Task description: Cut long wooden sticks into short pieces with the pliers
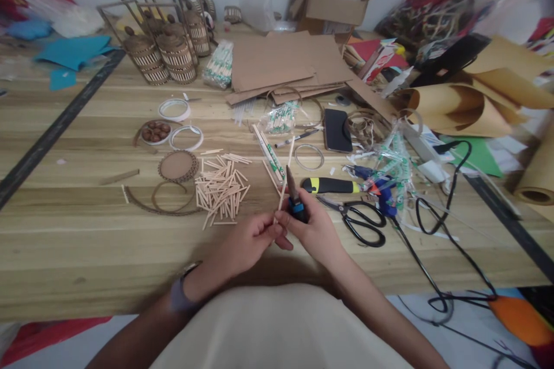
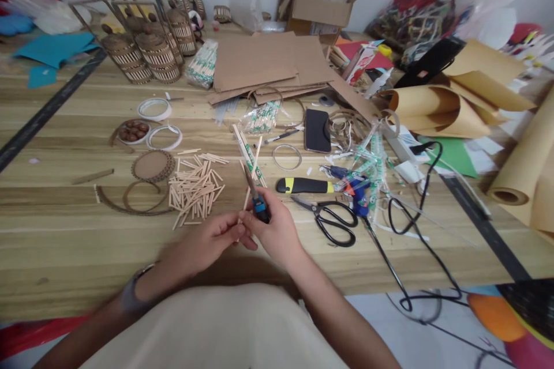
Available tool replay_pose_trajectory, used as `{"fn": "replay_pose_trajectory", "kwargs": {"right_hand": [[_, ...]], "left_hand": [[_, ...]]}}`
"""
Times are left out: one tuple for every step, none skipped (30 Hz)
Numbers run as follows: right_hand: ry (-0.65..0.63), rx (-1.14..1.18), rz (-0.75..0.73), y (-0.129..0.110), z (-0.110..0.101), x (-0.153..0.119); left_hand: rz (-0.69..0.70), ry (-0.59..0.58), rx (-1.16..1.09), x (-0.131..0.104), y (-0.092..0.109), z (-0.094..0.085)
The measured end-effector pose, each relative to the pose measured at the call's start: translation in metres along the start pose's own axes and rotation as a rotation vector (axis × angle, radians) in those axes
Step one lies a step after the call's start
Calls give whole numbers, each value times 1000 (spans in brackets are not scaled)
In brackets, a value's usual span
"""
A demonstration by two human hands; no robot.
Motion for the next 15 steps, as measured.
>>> {"fn": "replay_pose_trajectory", "kwargs": {"right_hand": [[6,-11,8,0,-1,0],[10,-19,11,-1,-1,0],[12,-23,9,-2,-1,0],[18,-22,5,-2,0,-1],[24,-16,1,-3,0,-1],[31,-7,-1,-3,0,-2],[38,3,-2,-2,0,-2],[44,14,-1,-2,0,-2],[48,24,1,-1,0,-2],[52,30,5,0,1,-2],[56,31,8,0,1,-1],[59,27,8,1,1,-1],[63,17,5,2,1,-1],[65,2,-2,2,2,-1],[68,-14,-10,3,2,-1]], "left_hand": [[-8,-22,14,0,-1,2],[-18,-33,21,1,-1,3],[-27,-38,20,2,-3,3],[-35,-39,11,3,-4,3],[-41,-33,-9,3,-6,3],[-44,-15,-39,4,-8,1],[-43,6,-70,5,-9,0],[-39,31,-98,5,-10,-2],[-33,53,-117,5,-11,-3],[-26,69,-129,5,-11,-4],[-21,79,-135,6,-11,-5],[-17,83,-140,6,-10,-5],[-15,83,-146,6,-10,-5],[-14,84,-152,6,-9,-4],[-15,90,-160,6,-9,-5]]}}
Point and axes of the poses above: each hand's wrist, its own x-axis towards the middle knuckle, its own z-axis out of the palm, y = z × x, the point moved 6 cm from there along x, towards the middle knuckle, and after that the axes turned 8 degrees about -y, right-handed, at the moved point
